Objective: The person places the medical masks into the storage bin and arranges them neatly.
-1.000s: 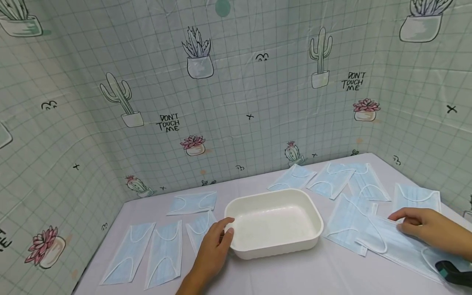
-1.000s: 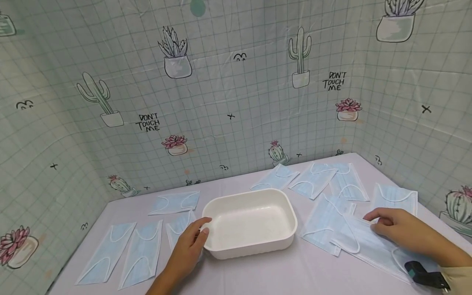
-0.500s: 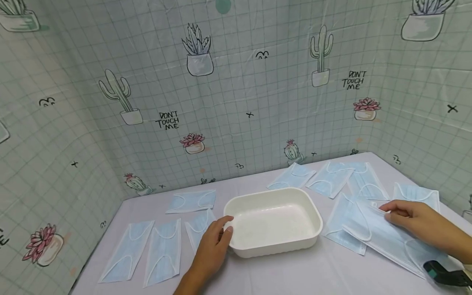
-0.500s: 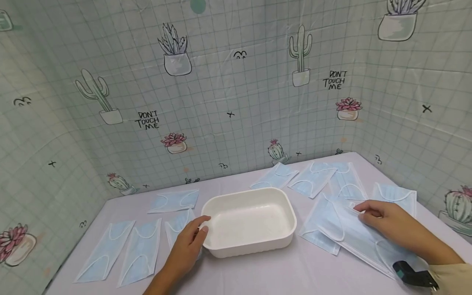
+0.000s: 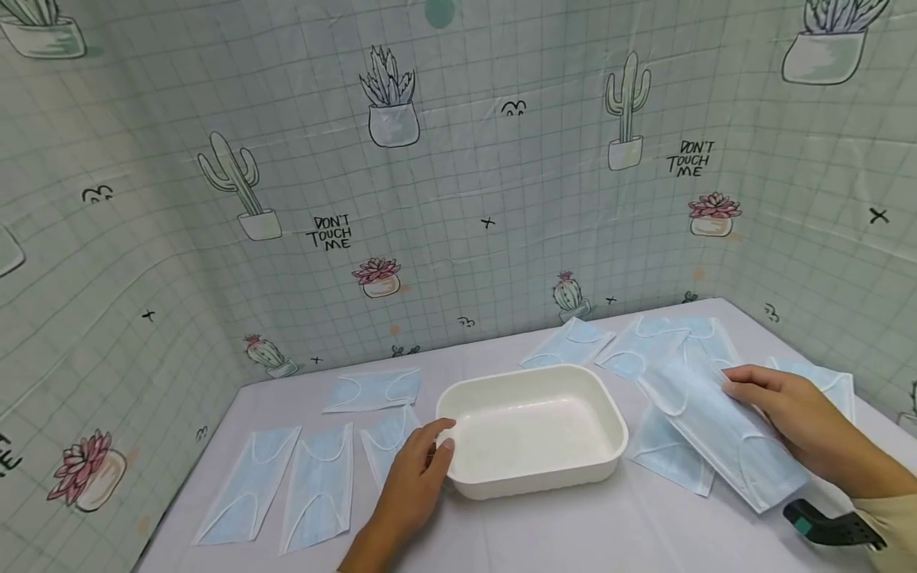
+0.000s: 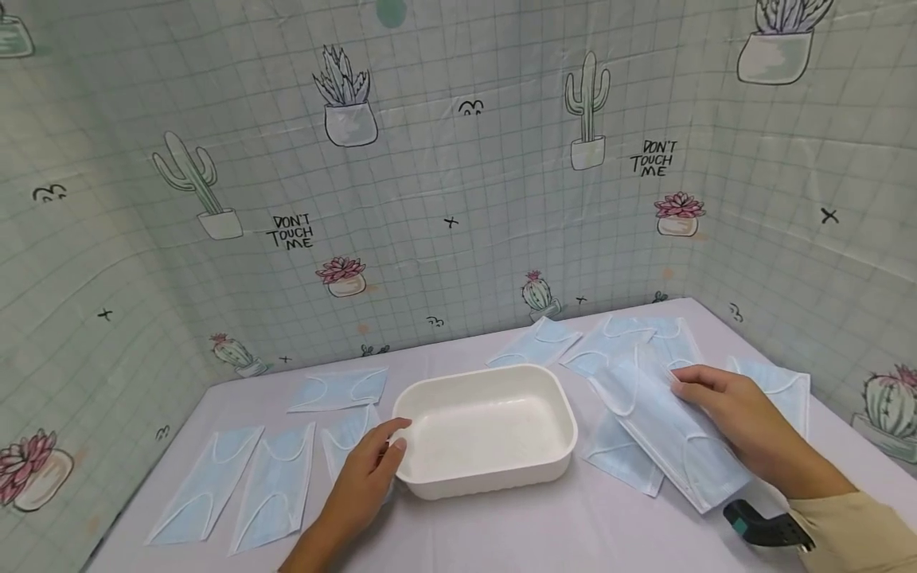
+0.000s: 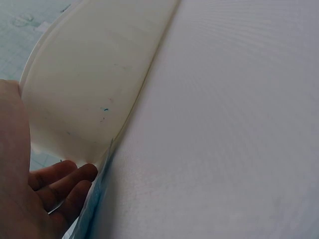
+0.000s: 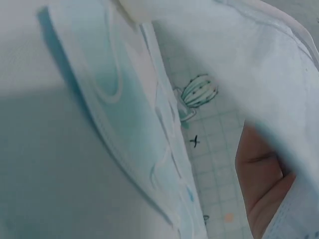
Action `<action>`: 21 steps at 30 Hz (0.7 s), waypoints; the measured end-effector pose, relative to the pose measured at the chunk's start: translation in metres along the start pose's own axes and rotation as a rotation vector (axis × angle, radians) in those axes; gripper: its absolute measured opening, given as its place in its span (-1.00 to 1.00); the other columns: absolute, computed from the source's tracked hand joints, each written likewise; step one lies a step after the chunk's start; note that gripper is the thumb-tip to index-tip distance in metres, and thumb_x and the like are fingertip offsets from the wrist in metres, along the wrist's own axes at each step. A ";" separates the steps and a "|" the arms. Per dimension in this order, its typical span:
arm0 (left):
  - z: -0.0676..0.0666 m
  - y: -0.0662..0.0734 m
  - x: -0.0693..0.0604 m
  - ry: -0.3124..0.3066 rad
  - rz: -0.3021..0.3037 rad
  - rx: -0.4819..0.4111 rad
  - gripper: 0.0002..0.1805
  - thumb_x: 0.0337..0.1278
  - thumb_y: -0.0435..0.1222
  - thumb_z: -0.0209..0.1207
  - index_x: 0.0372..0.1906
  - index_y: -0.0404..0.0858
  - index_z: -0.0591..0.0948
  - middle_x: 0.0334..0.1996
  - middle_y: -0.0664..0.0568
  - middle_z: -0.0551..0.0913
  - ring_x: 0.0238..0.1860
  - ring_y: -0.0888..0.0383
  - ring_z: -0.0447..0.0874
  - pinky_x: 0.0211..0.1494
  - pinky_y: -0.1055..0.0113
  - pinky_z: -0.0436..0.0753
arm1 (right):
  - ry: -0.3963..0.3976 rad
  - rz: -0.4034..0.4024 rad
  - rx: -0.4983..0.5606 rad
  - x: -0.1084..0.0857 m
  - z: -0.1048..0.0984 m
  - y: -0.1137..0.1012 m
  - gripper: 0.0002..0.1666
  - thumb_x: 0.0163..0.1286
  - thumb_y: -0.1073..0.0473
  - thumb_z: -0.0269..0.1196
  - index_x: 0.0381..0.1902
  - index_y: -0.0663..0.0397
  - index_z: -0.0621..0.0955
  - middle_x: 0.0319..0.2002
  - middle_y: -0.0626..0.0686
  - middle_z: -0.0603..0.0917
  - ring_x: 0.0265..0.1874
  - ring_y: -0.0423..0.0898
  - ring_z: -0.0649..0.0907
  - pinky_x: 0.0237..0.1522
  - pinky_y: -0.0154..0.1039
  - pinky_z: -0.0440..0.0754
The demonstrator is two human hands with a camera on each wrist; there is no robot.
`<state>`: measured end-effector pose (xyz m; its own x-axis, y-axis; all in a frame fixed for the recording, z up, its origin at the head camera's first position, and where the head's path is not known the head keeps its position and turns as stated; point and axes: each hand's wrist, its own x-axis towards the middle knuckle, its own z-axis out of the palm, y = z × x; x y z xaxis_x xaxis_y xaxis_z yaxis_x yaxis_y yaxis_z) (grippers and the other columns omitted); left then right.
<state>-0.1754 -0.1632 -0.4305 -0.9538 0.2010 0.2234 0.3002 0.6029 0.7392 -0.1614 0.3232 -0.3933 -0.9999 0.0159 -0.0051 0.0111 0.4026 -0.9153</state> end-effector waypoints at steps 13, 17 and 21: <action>-0.005 0.006 0.001 0.014 -0.009 0.030 -0.62 0.54 -0.01 -0.04 0.28 0.03 0.53 -0.29 0.08 0.42 -0.25 0.15 0.41 -0.22 0.28 0.44 | -0.043 -0.061 0.204 0.018 0.049 -0.056 -0.47 0.56 -0.01 0.14 0.28 0.25 0.47 0.12 0.01 0.42 -0.08 -0.21 0.51 -0.12 -0.33 0.59; -0.003 0.007 0.003 0.003 -0.008 0.032 -0.62 0.54 -0.02 -0.04 0.28 0.01 0.53 -0.29 0.09 0.42 -0.27 0.16 0.41 -0.24 0.29 0.44 | -0.052 -0.087 0.269 0.017 0.053 -0.062 -0.55 0.55 0.02 0.15 0.22 0.19 0.53 0.07 -0.06 0.46 -0.10 -0.19 0.56 -0.13 -0.29 0.61; -0.001 0.007 0.002 -0.001 -0.013 0.026 -0.63 0.54 -0.06 -0.02 0.28 -0.01 0.54 -0.32 0.07 0.40 -0.30 0.15 0.40 -0.28 0.31 0.44 | -0.047 -0.096 0.275 0.017 0.054 -0.064 -0.55 0.54 0.03 0.17 0.21 0.23 0.54 0.07 -0.05 0.47 -0.09 -0.18 0.55 -0.11 -0.29 0.60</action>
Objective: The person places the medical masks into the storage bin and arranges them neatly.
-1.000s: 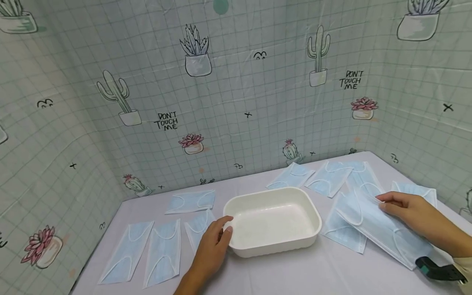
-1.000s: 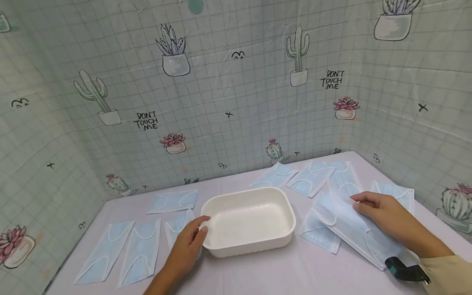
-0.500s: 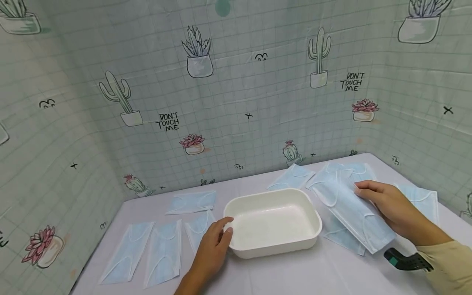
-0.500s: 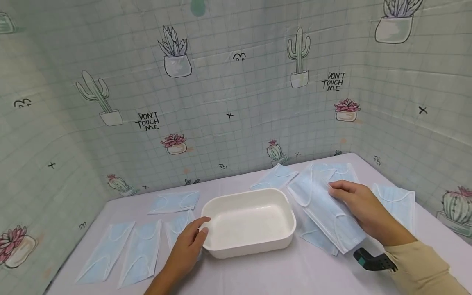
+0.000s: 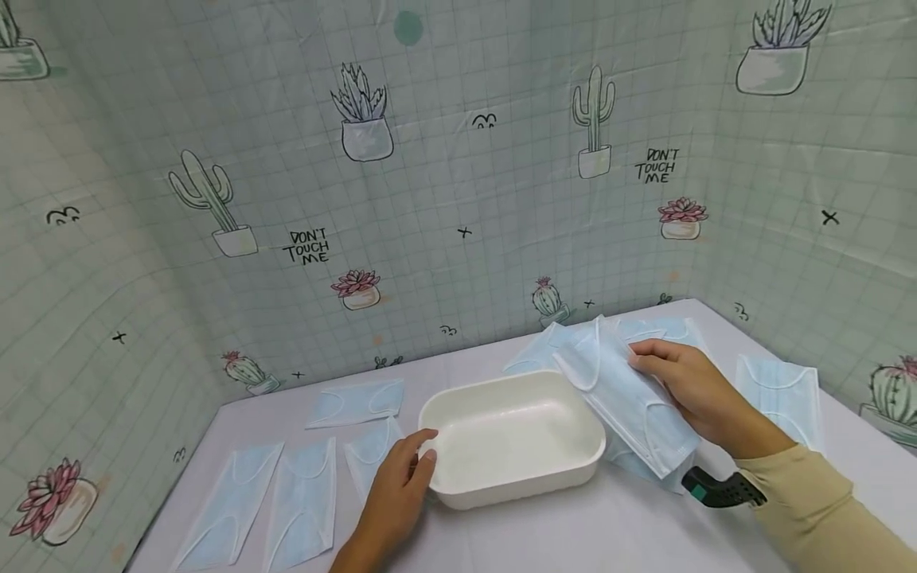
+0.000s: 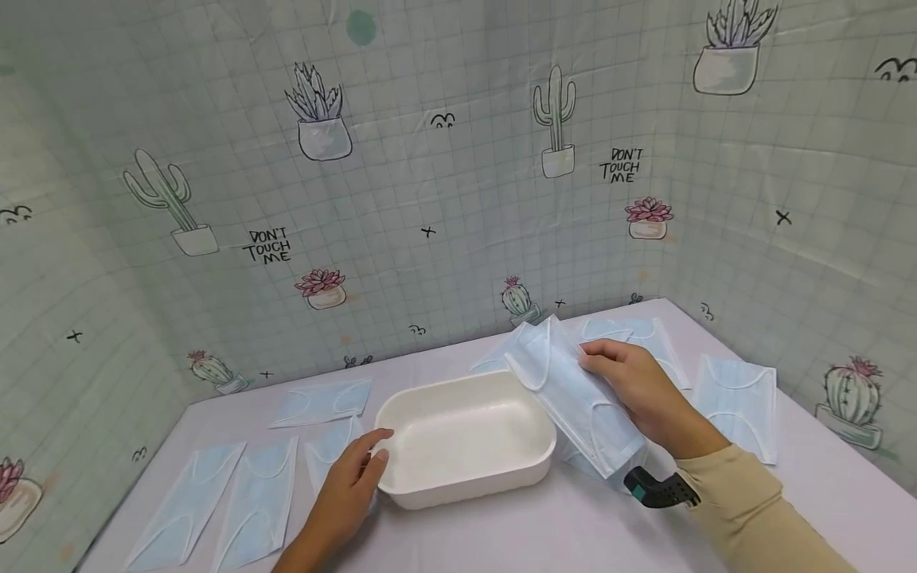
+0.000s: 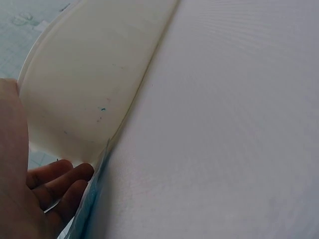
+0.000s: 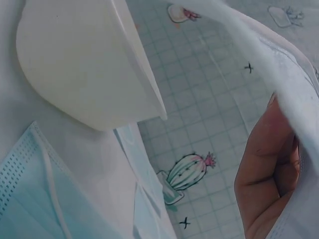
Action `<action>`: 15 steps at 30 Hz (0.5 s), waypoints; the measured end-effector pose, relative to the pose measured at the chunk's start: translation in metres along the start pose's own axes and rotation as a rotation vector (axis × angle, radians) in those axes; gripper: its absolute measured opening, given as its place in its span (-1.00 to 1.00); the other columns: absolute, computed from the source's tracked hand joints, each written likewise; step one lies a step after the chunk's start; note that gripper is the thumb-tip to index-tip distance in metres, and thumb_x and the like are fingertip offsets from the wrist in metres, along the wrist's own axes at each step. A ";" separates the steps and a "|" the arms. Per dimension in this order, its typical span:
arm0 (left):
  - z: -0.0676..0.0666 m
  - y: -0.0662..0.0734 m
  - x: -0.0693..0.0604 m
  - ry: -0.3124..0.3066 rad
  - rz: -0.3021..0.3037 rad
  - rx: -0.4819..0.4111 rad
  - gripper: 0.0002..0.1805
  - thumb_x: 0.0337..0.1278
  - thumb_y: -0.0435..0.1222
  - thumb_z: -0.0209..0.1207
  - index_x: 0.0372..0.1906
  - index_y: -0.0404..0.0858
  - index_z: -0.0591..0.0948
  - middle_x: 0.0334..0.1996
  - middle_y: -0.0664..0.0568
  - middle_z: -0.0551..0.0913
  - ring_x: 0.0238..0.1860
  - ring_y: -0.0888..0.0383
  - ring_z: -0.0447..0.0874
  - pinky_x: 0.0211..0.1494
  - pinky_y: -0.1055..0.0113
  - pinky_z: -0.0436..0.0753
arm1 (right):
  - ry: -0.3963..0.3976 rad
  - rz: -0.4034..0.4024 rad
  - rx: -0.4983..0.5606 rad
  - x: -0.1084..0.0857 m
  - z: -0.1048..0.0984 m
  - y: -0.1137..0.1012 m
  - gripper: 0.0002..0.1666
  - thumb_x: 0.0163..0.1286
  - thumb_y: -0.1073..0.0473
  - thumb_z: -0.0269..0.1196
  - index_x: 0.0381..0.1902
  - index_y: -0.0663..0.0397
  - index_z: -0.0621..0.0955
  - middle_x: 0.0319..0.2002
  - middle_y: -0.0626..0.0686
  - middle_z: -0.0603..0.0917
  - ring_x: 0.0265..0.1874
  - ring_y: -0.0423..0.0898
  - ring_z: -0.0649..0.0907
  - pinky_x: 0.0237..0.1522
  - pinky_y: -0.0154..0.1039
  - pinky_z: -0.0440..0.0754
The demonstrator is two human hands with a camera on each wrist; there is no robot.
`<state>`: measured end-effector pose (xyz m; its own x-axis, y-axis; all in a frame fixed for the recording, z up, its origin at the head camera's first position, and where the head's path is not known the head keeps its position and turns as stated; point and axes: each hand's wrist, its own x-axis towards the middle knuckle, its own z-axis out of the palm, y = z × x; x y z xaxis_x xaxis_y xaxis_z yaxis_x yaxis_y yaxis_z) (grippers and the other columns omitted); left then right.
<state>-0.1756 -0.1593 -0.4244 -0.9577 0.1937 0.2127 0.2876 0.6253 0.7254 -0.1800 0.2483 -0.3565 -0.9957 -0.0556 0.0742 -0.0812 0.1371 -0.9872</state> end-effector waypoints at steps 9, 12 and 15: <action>-0.001 -0.002 -0.001 -0.002 -0.012 0.002 -0.63 0.54 -0.06 -0.02 0.27 -0.03 0.54 -0.34 0.07 0.40 -0.33 0.16 0.40 -0.30 0.33 0.45 | 0.020 0.004 0.013 0.003 0.000 0.001 -0.53 0.54 0.06 0.15 0.20 0.32 0.52 0.04 0.00 0.49 -0.12 -0.15 0.57 -0.14 -0.26 0.62; 0.001 -0.003 -0.003 0.005 -0.027 0.006 -0.65 0.54 -0.09 -0.01 0.26 -0.01 0.54 -0.36 0.08 0.39 -0.34 0.17 0.39 -0.30 0.34 0.45 | 0.015 0.001 0.016 0.003 0.001 0.000 -0.55 0.55 0.09 0.14 0.19 0.35 0.51 0.06 0.04 0.47 -0.11 -0.14 0.57 -0.13 -0.25 0.62; 0.003 -0.002 -0.001 0.003 -0.017 -0.005 -0.66 0.54 -0.10 -0.01 0.26 -0.01 0.54 -0.36 0.08 0.39 -0.34 0.16 0.39 -0.30 0.34 0.45 | 0.029 0.003 -0.012 0.002 0.000 -0.002 -0.54 0.55 0.11 0.12 0.21 0.37 0.50 0.09 0.08 0.47 -0.11 -0.13 0.57 -0.13 -0.26 0.62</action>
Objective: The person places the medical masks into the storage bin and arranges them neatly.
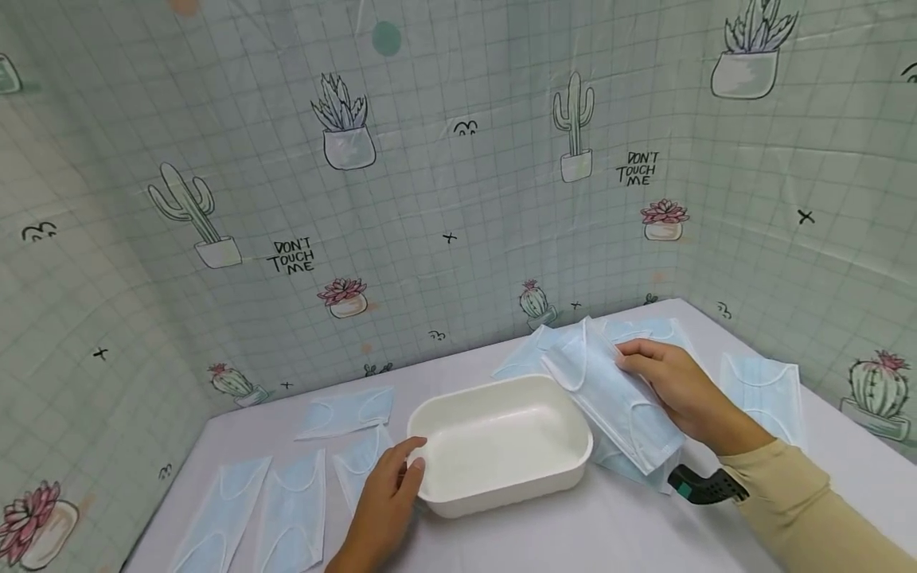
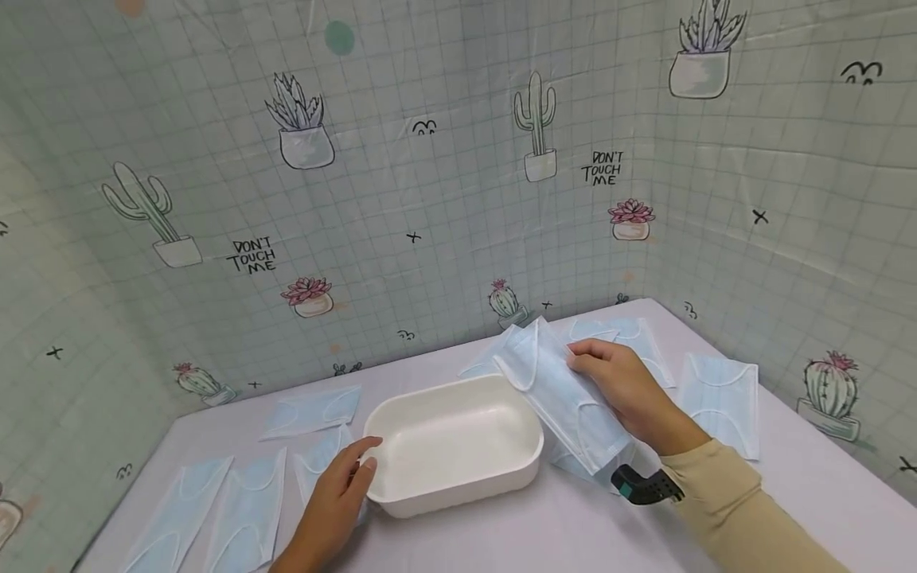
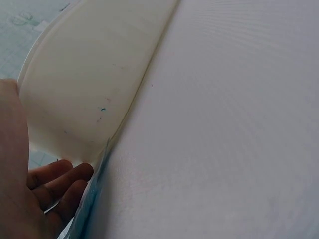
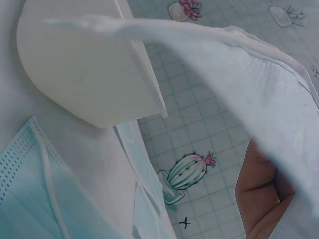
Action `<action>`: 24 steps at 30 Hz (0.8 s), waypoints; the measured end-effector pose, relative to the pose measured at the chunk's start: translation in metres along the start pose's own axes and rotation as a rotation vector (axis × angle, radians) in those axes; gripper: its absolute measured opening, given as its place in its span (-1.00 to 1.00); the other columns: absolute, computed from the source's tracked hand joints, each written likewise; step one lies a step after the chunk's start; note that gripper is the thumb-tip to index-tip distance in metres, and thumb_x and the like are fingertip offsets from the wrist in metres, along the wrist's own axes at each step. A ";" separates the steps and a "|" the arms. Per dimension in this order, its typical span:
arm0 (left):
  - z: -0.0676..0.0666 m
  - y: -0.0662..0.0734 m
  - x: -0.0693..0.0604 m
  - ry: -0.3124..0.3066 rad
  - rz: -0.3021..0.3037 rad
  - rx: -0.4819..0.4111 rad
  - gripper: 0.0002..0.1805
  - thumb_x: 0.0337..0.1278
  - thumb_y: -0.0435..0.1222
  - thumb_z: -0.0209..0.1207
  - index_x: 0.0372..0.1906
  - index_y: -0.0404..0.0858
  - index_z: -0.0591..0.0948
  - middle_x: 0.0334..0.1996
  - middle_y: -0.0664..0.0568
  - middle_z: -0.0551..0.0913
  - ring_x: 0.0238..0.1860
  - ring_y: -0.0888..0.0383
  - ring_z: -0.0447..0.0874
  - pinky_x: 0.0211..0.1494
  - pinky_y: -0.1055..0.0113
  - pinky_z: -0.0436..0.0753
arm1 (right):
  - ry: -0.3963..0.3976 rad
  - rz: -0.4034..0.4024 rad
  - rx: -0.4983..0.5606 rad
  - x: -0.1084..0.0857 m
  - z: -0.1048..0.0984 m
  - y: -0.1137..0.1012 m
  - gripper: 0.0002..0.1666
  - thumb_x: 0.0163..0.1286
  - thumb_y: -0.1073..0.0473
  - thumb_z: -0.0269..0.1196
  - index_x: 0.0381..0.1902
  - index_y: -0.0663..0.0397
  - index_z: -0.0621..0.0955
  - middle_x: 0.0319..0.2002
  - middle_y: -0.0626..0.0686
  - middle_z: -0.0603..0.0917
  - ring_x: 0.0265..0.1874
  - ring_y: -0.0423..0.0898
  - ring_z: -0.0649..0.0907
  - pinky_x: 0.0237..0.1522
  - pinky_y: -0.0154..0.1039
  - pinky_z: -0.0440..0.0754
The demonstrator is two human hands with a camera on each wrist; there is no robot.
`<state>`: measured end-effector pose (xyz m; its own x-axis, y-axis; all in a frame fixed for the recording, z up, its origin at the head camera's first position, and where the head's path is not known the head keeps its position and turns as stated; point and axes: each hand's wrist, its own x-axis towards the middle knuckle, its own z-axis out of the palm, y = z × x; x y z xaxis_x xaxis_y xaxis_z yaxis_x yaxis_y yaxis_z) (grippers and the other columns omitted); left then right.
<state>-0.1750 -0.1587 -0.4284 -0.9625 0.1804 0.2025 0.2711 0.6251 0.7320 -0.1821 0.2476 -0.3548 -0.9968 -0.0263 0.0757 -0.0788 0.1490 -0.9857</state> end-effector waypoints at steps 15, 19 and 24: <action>0.001 -0.004 -0.004 0.005 0.002 -0.036 -0.63 0.53 -0.10 -0.01 0.28 -0.05 0.54 -0.26 0.06 0.44 -0.28 0.17 0.44 -0.21 0.32 0.52 | 0.018 -0.008 -0.075 0.002 0.005 -0.001 -0.52 0.56 0.09 0.11 0.20 0.40 0.50 0.14 0.20 0.47 -0.13 -0.14 0.58 -0.15 -0.27 0.63; -0.001 -0.003 -0.005 0.021 0.012 -0.025 -0.65 0.53 -0.11 -0.01 0.27 -0.04 0.54 -0.30 0.07 0.41 -0.30 0.17 0.42 -0.24 0.33 0.50 | 0.018 -0.002 -0.098 0.003 0.008 -0.001 -0.50 0.56 0.08 0.10 0.24 0.39 0.48 0.20 0.24 0.44 -0.09 -0.13 0.55 -0.13 -0.31 0.61; -0.001 -0.001 -0.003 0.018 0.018 -0.010 -0.66 0.53 -0.12 0.00 0.24 -0.06 0.56 -0.33 0.08 0.40 -0.33 0.17 0.40 -0.29 0.35 0.47 | 0.000 0.019 -0.067 0.002 0.010 -0.002 -0.50 0.55 0.16 0.05 0.29 0.41 0.42 0.29 0.26 0.34 -0.04 -0.11 0.52 -0.11 -0.32 0.60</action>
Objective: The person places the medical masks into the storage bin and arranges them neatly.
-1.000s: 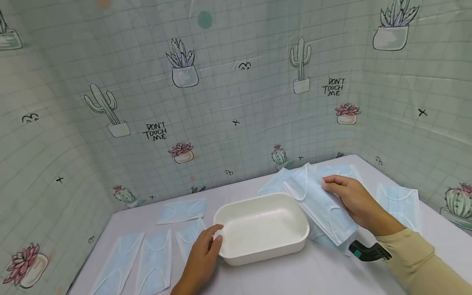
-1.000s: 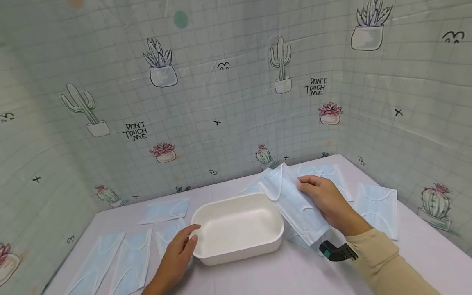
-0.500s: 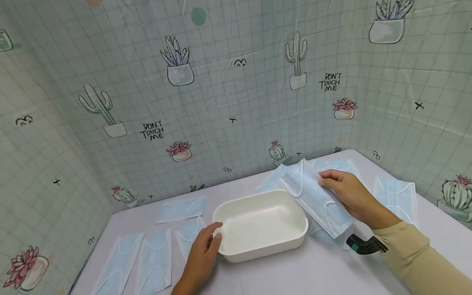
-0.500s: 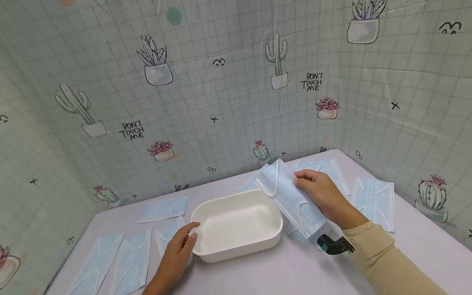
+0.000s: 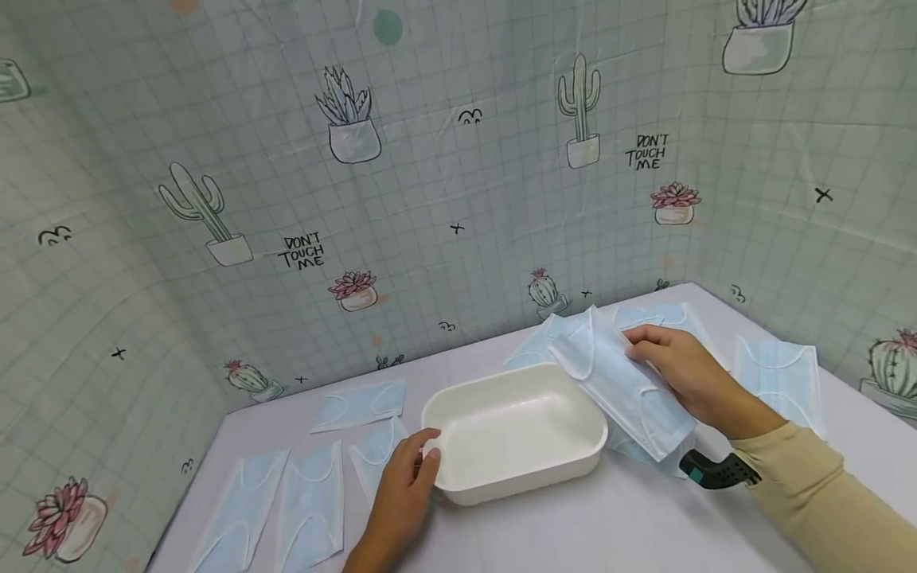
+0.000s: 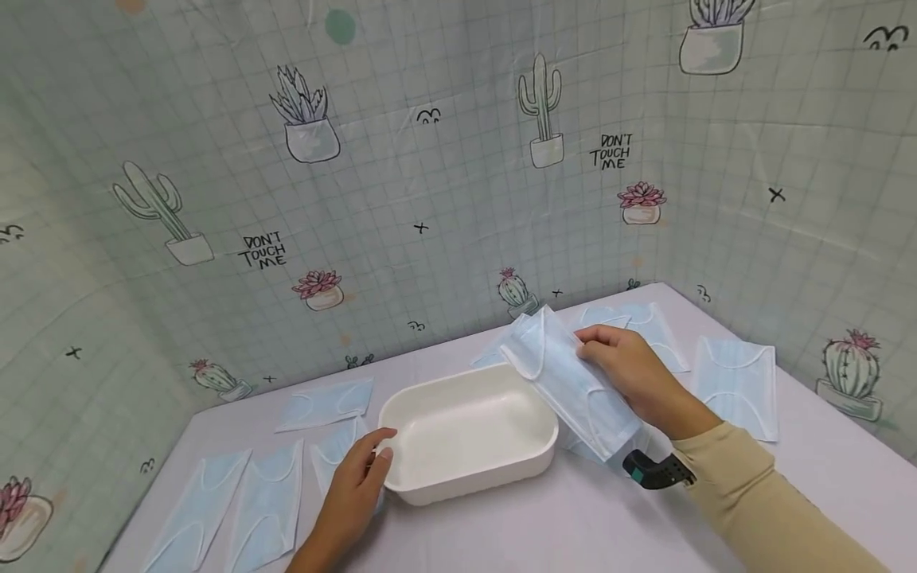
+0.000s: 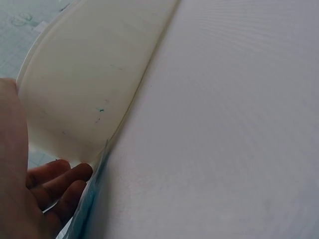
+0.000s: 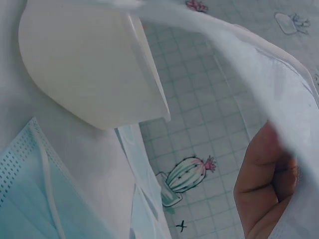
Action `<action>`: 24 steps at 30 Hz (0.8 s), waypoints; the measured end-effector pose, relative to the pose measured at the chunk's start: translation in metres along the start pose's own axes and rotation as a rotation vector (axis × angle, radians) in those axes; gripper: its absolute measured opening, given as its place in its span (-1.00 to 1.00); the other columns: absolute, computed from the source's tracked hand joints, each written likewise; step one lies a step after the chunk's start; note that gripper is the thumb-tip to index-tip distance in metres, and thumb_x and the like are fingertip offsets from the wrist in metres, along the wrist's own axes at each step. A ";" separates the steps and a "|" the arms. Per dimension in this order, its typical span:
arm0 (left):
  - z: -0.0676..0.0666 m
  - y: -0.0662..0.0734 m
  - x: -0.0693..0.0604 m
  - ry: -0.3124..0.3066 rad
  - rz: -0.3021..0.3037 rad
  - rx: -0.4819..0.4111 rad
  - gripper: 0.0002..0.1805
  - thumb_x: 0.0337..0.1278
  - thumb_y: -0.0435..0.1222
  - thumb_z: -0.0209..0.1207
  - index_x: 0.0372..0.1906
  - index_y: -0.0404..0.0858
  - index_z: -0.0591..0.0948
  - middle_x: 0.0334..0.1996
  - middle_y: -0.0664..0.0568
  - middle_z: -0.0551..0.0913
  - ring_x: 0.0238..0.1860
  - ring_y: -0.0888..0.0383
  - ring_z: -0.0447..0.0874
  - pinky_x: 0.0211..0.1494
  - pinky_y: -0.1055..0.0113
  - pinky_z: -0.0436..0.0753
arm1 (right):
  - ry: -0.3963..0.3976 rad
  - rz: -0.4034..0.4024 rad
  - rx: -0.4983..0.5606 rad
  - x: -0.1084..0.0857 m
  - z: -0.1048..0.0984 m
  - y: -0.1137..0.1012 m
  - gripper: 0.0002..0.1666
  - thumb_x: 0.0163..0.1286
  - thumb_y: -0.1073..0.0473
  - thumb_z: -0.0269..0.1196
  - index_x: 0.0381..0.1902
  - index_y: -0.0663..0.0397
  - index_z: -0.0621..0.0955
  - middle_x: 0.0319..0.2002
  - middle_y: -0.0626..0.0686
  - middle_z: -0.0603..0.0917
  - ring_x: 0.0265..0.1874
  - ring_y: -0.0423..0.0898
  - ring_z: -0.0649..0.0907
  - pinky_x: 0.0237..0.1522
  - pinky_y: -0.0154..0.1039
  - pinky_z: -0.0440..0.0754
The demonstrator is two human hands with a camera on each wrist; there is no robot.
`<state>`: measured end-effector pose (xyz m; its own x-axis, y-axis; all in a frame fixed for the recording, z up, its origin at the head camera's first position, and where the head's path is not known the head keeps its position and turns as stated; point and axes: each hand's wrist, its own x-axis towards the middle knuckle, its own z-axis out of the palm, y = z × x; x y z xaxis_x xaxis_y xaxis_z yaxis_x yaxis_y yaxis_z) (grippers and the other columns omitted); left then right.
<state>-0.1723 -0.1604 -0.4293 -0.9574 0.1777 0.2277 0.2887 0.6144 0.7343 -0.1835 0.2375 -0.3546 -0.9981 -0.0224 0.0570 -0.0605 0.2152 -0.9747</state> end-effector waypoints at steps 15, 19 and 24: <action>0.004 0.004 -0.001 -0.026 0.011 -0.011 -0.64 0.54 -0.08 -0.02 0.25 -0.06 0.55 -0.32 0.08 0.40 -0.31 0.17 0.40 -0.28 0.35 0.46 | -0.029 -0.062 0.015 0.015 0.005 -0.014 -0.52 0.54 0.21 0.04 0.29 0.42 0.42 0.17 0.20 0.47 -0.07 -0.13 0.59 -0.09 -0.26 0.63; 0.002 0.004 0.000 -0.014 0.010 -0.012 -0.64 0.54 -0.09 -0.02 0.25 -0.07 0.55 -0.32 0.08 0.40 -0.31 0.17 0.40 -0.29 0.34 0.46 | -0.060 -0.085 0.051 0.025 0.011 -0.017 -0.51 0.54 0.19 0.10 0.28 0.43 0.43 0.11 0.12 0.53 -0.07 -0.12 0.61 -0.09 -0.23 0.64; -0.001 0.002 0.002 -0.006 0.004 -0.015 -0.65 0.53 -0.10 -0.01 0.25 -0.07 0.55 -0.32 0.08 0.40 -0.32 0.17 0.40 -0.31 0.34 0.46 | -0.102 -0.049 0.095 0.036 0.023 -0.021 -0.50 0.49 0.18 0.18 0.24 0.38 0.37 -0.01 0.08 0.58 -0.16 -0.12 0.65 -0.15 -0.17 0.67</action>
<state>-0.1731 -0.1592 -0.4270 -0.9563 0.1843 0.2270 0.2924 0.6022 0.7429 -0.2181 0.2100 -0.3367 -0.9876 -0.1308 0.0872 -0.1029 0.1185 -0.9876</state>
